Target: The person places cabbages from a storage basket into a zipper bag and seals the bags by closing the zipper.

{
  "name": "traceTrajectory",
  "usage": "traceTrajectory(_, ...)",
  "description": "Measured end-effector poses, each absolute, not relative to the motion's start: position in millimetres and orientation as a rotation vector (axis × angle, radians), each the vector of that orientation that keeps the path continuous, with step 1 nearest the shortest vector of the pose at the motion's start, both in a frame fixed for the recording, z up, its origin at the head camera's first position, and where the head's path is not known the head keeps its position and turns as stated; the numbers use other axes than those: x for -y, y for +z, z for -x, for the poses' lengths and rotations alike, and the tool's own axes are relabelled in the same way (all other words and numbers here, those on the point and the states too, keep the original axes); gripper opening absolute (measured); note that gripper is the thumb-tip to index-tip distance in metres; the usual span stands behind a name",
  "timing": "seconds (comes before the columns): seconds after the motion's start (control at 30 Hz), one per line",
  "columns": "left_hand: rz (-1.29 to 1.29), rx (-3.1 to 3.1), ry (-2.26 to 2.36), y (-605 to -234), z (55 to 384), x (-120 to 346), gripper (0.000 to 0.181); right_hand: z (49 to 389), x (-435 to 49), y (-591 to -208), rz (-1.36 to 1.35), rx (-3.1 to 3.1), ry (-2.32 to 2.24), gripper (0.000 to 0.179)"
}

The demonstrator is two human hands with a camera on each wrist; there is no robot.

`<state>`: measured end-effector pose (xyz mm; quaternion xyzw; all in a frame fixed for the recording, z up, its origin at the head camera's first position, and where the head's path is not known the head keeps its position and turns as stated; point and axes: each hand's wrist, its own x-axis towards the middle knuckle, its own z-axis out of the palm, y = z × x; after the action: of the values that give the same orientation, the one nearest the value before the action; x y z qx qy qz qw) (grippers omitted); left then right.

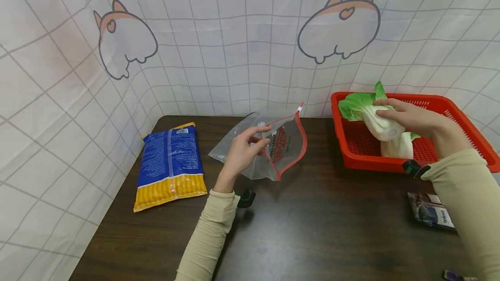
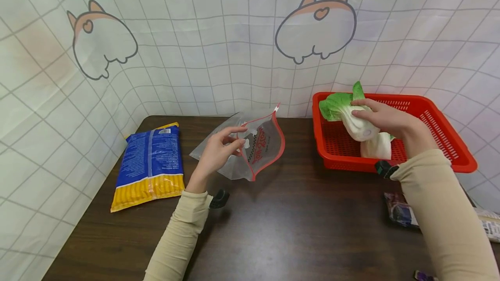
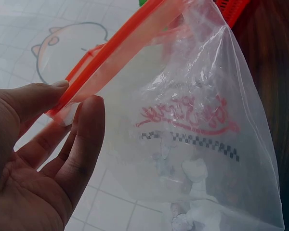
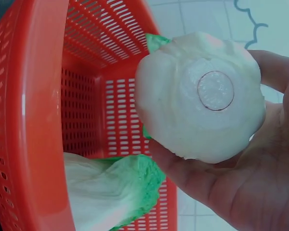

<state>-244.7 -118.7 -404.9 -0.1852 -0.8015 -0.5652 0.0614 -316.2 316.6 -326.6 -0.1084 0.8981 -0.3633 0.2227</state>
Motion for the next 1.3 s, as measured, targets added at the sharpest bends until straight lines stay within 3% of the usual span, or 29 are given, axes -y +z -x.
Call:
traceTrajectory(0.53, 0.567, 2.430, -1.669, -406, 245, 120, 0.034, 307, -315, -325, 0.318, -2.528, -1.014, 0.071)
traceTrajectory(1.3, 0.548, 2.408, -1.742, -404, 244, 120, 0.034, 295, -304, -328, 0.250, -2.673, -1.128, 0.064)
